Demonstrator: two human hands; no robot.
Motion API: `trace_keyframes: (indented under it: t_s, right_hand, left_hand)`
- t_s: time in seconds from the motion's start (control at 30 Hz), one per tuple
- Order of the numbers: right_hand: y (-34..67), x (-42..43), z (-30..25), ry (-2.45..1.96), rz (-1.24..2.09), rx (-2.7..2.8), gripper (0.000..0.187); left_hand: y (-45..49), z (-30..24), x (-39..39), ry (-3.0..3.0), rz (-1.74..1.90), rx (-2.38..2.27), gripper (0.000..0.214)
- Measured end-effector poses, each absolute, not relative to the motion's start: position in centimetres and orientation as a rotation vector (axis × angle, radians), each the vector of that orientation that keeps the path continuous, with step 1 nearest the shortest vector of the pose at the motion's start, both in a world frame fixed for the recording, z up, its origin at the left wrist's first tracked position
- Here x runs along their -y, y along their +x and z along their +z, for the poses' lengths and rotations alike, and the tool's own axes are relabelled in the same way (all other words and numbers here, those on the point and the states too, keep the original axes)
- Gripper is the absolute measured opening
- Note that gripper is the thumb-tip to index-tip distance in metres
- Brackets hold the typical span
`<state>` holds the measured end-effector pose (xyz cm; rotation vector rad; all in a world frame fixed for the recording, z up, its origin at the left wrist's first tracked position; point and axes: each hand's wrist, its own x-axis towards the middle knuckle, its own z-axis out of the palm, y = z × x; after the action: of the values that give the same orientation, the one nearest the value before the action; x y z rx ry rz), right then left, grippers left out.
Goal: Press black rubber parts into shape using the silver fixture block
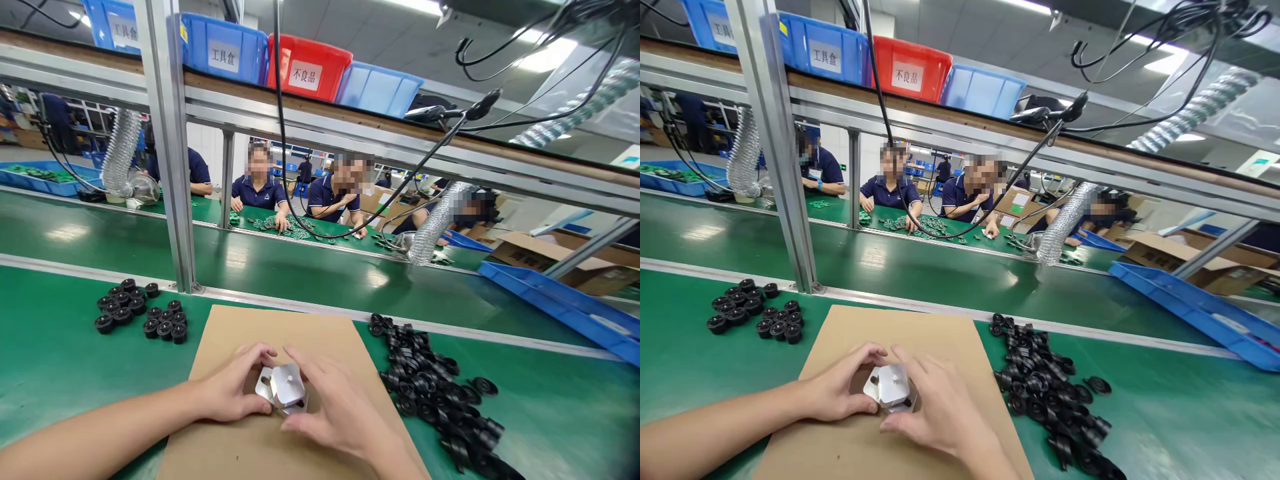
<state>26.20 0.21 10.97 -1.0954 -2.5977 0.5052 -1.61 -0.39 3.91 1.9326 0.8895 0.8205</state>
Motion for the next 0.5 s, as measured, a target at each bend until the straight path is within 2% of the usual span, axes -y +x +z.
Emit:
trace_keyframes:
  t_s: [0.2,0.33,0.5]
  right_hand:
    - [25.37,-0.23,10.9,-0.906,0.63,2.616,0.089]
    - [25.46,-0.06,11.52,-1.031,0.546,2.625,0.105]
    - [26.0,-0.21,11.2,-0.845,0.638,2.564,0.081]
  left_hand:
    - [-1.58,4.27,0.4,1.957,0.808,-0.881,0.077]
    - [-1.46,4.46,0.35,1.955,0.822,-0.843,0.081]
    - [-1.38,3.97,0.22,1.913,0.84,-0.803,0.093]
